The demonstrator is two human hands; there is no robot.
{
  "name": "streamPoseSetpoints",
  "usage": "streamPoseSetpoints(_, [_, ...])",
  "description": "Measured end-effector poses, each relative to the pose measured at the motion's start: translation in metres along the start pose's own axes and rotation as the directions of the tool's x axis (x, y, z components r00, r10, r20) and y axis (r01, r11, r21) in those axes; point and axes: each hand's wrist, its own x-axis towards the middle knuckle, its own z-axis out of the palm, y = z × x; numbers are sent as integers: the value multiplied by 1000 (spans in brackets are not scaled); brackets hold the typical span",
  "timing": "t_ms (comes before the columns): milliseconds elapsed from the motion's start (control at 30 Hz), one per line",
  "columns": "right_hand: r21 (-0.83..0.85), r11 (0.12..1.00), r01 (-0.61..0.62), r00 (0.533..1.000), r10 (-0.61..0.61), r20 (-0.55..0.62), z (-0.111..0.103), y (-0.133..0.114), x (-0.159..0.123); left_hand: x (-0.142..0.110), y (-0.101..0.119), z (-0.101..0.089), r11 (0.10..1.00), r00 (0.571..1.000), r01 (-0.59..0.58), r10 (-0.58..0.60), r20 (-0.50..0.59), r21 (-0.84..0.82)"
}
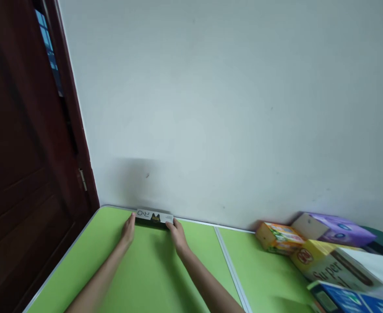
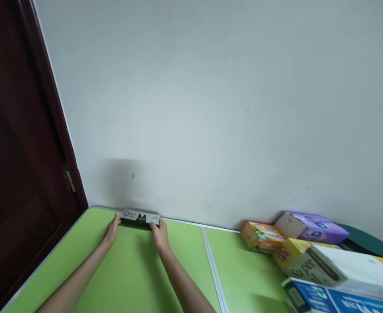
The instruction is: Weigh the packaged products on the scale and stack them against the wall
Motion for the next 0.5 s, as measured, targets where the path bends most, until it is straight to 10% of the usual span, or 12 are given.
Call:
streamPoseSetpoints(300, [-5, 999, -42, 994, 42, 98, 9, 14, 16, 13, -4, 7, 992, 1000, -3, 6, -27, 126])
streamPoseSetpoints(500, [-15, 996, -83, 964, 84, 253, -74, -26, -79, -93, 21, 23, 979, 984, -128, 106, 143, 157])
